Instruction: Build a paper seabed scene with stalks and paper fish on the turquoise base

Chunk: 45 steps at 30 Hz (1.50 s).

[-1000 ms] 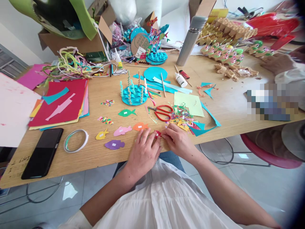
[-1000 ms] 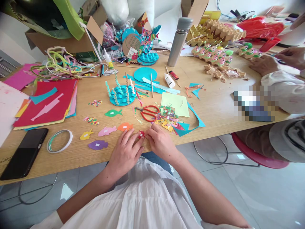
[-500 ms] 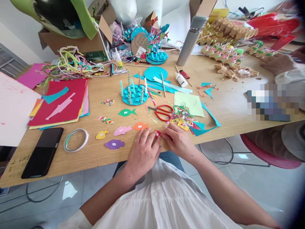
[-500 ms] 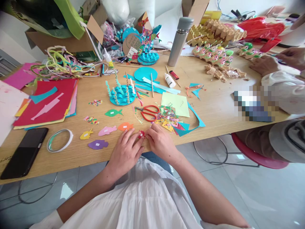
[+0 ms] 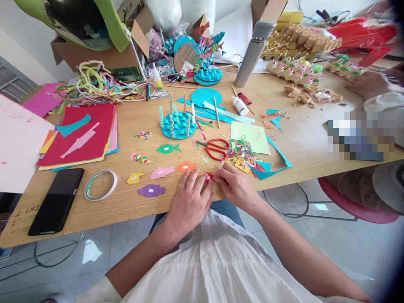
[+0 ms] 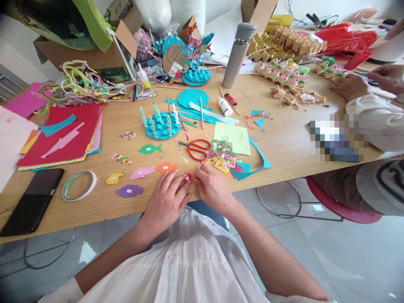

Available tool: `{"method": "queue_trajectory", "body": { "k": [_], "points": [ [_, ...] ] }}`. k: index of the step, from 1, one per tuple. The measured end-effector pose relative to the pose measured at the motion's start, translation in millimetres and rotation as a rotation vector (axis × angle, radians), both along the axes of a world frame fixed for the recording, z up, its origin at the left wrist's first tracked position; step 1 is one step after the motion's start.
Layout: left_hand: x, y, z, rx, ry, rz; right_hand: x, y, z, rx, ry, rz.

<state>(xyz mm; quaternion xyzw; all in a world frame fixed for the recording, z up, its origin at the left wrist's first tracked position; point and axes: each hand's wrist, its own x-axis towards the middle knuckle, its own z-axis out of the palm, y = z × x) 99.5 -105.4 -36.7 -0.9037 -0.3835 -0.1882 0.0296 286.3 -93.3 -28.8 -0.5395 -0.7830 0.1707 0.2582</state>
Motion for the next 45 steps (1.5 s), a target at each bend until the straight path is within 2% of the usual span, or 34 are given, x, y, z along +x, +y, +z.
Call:
{"method": "queue_trajectory", "body": {
  "k": [27,36,45],
  "points": [
    [-0.1,-0.5,1.1,-0.017,-0.017,0.014,-4.2,0.0,-4.2,0.01,0.016,-0.048],
    [-0.2,-0.5,2.2,-0.029,-0.017,0.017,-7.0,1.1,-4.3,0.014,0.028,-0.117],
    [-0.4,-0.9,2.6,-0.024,-0.022,0.027,-5.5,2.1,-6.1,0.043,0.147,-0.166]
  ]
}}
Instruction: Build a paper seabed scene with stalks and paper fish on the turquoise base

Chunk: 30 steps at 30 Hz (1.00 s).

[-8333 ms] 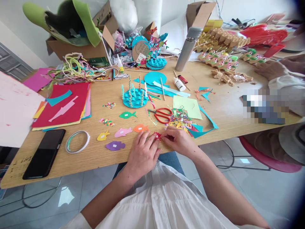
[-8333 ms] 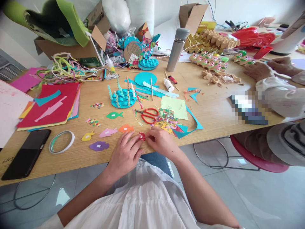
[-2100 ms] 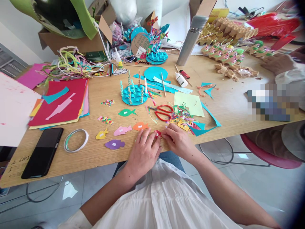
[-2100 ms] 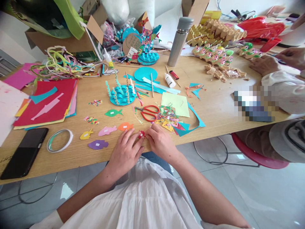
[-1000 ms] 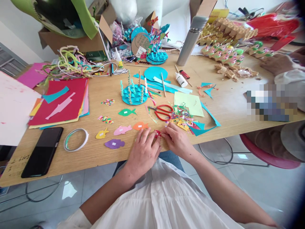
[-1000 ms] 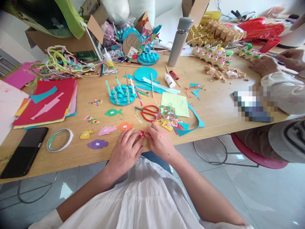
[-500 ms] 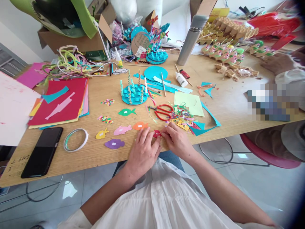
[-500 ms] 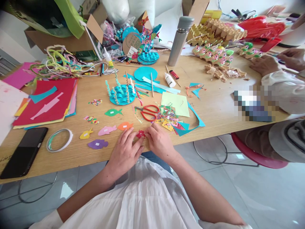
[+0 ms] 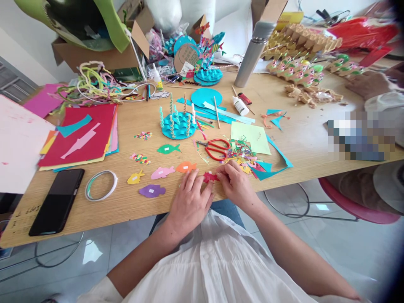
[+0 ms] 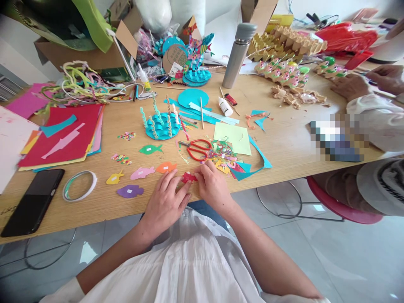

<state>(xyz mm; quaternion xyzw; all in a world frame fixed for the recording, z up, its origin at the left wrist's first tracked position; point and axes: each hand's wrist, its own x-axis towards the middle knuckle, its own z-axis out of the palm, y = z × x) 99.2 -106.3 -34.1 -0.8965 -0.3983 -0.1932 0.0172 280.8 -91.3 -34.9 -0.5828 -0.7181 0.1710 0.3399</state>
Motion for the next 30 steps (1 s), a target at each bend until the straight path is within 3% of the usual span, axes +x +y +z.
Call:
{"method": "queue_trajectory", "body": {
  "k": [8,13,18,26,30],
  "points": [
    [-1.2,-1.6,-3.1,-0.003,-0.031,0.001,21.4,-3.0,5.9,0.065,0.09,-0.167],
    [-1.5,-2.2,-3.2,-0.009,-0.04,0.005,50.0,-3.2,6.6,0.05,0.034,-0.285],
    [-1.1,-3.0,-3.5,-0.011,-0.06,0.002,67.0,-3.0,9.3,0.023,-0.056,-0.315],
    [-15.9,-4.2,3.9,0.008,-0.389,-0.042,55.6,-4.6,20.9,0.025,0.005,-0.332],
    [-32.1,-12.5,6.3,0.024,-0.38,0.002,30.0,-5.4,24.3,0.046,0.072,-0.195]
  ]
}}
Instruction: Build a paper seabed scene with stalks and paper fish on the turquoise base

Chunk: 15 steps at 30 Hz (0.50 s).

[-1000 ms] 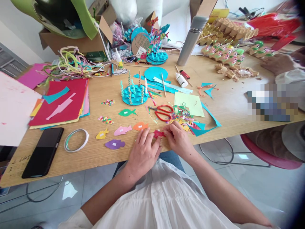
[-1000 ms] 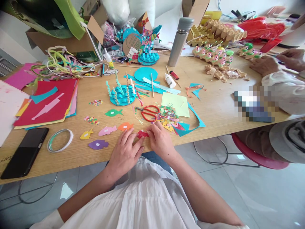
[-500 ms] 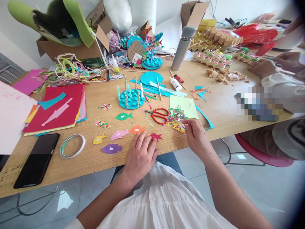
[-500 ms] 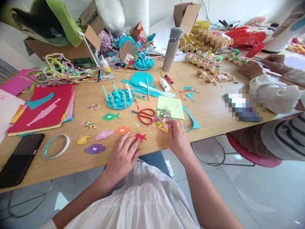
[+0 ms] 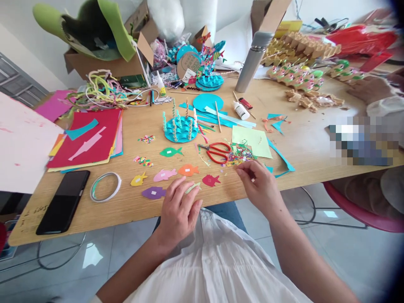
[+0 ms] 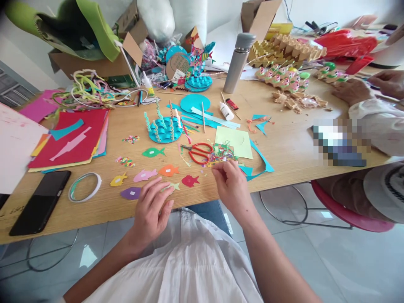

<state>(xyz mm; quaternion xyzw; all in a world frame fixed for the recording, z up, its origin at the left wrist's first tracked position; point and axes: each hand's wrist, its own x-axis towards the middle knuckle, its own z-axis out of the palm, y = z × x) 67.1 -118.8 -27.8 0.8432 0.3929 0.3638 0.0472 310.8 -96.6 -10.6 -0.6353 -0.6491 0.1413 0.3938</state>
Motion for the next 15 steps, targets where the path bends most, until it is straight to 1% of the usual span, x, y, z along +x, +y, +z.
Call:
{"method": "queue_trajectory", "body": {
  "k": [3,6,10,15],
  "points": [
    [-6.8,-10.0,-3.1,-0.024,0.108,0.039,-25.4,-2.3,-0.6,-0.015,0.027,0.187],
    [-8.7,-18.1,-8.8,-0.036,0.162,0.067,-47.7,-5.5,-3.8,-0.053,0.06,0.343],
    [-9.7,-21.4,-13.9,-0.037,0.191,0.122,-66.1,-7.2,-8.6,-0.045,0.054,0.402],
    [-11.0,-19.6,-14.1,-0.07,0.228,0.161,-77.0,-4.2,-16.2,-0.002,0.011,0.431]
  ]
}}
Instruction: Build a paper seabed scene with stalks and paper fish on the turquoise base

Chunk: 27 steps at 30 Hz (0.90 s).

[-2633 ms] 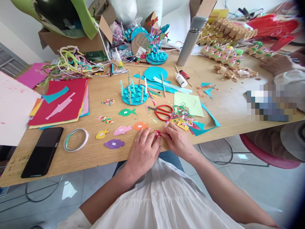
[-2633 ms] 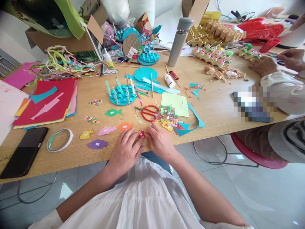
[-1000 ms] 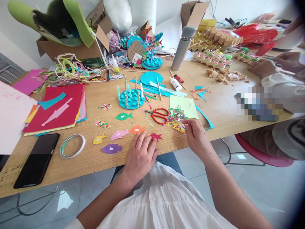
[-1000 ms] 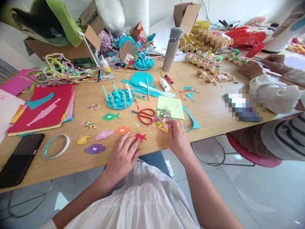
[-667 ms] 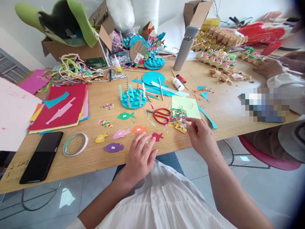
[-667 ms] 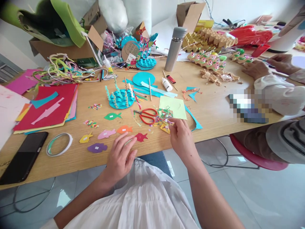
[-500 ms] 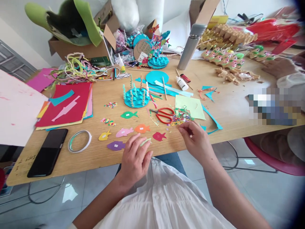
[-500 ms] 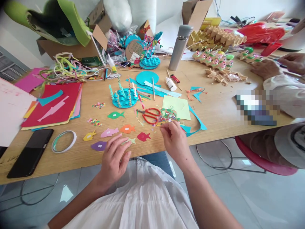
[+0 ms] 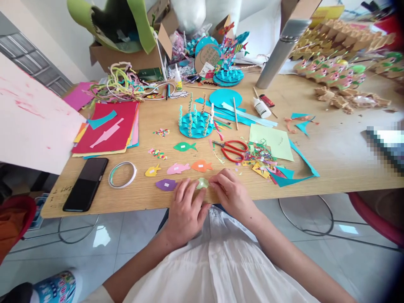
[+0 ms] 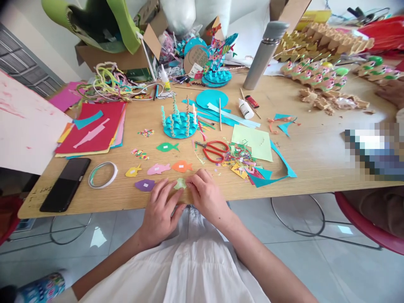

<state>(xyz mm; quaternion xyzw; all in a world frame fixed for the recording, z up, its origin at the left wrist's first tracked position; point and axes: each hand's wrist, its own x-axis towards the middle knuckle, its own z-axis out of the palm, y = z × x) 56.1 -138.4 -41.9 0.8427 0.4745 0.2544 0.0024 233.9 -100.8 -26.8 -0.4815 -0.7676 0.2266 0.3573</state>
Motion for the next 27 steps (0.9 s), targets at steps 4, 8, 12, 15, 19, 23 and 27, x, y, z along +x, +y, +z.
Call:
{"method": "queue_trajectory", "body": {
  "k": [4,8,12,15,19,23,27],
  "points": [
    [-0.1,0.7,0.5,-0.008,0.022,-0.011,-3.8,0.7,-6.4,0.011,-0.045,0.013],
    [-0.9,1.1,1.3,-0.007,0.021,-0.022,-3.8,-1.0,-8.2,0.011,-0.091,0.037],
    [-1.8,2.2,2.8,-0.025,0.008,-0.02,-3.0,-2.3,-6.4,-0.011,-0.133,0.049],
    [-1.2,2.9,3.1,-0.03,0.004,-0.015,-2.8,-2.4,-5.5,-0.02,-0.136,0.054],
    [-0.1,2.5,2.6,-0.033,-0.002,-0.009,-3.2,-2.4,-5.7,-0.014,-0.143,0.054],
    [-0.2,1.1,1.7,-0.042,0.004,-0.011,-3.9,-2.4,-6.0,-0.01,-0.157,0.053],
    [-0.3,0.9,0.7,-0.052,0.027,-0.008,-4.6,-2.3,-5.2,0.009,-0.175,0.056]
  ]
}}
